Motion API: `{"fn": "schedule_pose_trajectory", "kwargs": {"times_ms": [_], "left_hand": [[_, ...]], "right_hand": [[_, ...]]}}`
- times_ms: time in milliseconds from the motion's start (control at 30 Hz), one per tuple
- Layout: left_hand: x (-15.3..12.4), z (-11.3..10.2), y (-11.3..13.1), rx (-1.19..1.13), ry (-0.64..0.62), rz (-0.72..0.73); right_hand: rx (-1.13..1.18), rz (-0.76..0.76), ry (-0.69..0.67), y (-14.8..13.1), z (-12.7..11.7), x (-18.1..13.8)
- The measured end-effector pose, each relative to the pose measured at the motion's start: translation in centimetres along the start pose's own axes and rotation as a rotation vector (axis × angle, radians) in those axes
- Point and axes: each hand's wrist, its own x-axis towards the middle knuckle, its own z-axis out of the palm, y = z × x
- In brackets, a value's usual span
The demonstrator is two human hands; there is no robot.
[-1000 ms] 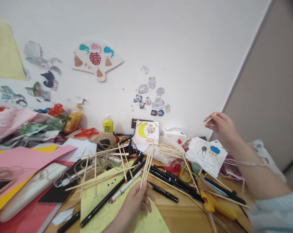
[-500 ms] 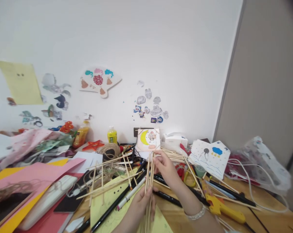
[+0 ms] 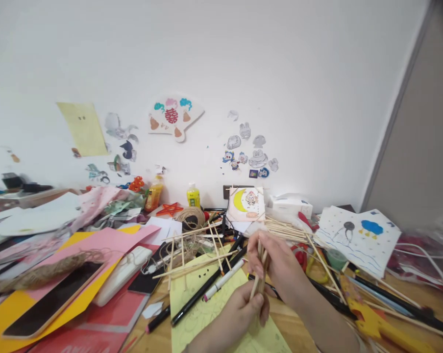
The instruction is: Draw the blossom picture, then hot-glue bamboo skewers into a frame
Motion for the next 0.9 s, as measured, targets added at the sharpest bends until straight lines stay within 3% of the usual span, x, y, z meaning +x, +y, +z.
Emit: {"fn": "schedule_pose_trajectory", "kwargs": {"times_ms": [233,433,600,900], "left_hand": [[0.0,0.2,-0.7,-0.001,0.003,-0.010],[0.1,0.5,-0.3,0.011,0.020,-0.017],[0.1,0.4,-0.6,0.005,0.045,-0.022],[0.3,0.1,-1.2,-0.104,0.034,-0.049]], "right_hand": [[0.032,0.003,0.076,1.0,-0.5,-0.2],[0.076,-0.095,-0.057,2.0,-0.6,-0.2],[0.096,-0.086,-0.129,2.6,-0.8,0.3],[0.153,-0.159,-0.037,2.8,-0.9,0.7]]}}
